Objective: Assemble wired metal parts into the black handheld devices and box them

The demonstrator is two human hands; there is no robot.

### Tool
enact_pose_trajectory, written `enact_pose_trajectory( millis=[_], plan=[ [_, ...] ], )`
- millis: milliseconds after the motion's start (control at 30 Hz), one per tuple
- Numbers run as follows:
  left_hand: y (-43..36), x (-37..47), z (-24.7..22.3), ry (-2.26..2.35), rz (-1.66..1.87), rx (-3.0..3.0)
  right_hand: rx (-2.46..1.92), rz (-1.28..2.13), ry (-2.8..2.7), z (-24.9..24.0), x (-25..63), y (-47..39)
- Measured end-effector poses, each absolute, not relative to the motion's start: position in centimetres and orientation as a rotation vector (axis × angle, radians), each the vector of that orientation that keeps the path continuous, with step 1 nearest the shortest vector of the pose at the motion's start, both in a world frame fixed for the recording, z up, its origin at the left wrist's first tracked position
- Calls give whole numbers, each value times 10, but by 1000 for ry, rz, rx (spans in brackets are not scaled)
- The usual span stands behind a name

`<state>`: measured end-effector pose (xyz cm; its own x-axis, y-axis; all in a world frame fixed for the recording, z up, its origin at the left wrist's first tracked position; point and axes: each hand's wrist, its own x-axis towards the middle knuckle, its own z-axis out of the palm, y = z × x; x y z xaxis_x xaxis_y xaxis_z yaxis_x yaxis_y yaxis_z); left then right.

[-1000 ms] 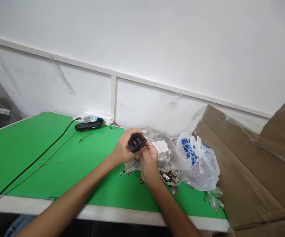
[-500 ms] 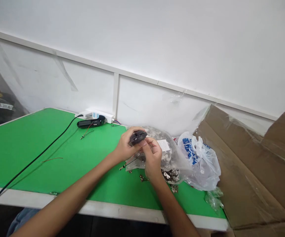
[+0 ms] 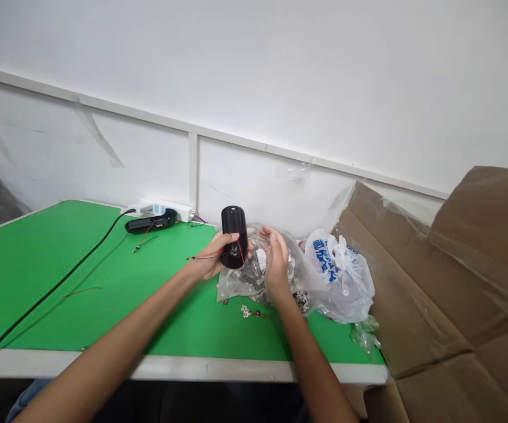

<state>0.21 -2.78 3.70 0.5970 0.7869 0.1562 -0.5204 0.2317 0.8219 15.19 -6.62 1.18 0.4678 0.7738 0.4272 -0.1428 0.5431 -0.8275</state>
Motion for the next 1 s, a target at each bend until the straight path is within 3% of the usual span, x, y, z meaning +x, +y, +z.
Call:
enact_pose_trajectory(
  millis=[533,1000],
  plan=[
    [-27,22,7,318,677,1252,-793,859,-1282,6,158,-72],
    [-29,7,17,418,969,2281,-588,743,-1411,17,157,-77]
  ],
)
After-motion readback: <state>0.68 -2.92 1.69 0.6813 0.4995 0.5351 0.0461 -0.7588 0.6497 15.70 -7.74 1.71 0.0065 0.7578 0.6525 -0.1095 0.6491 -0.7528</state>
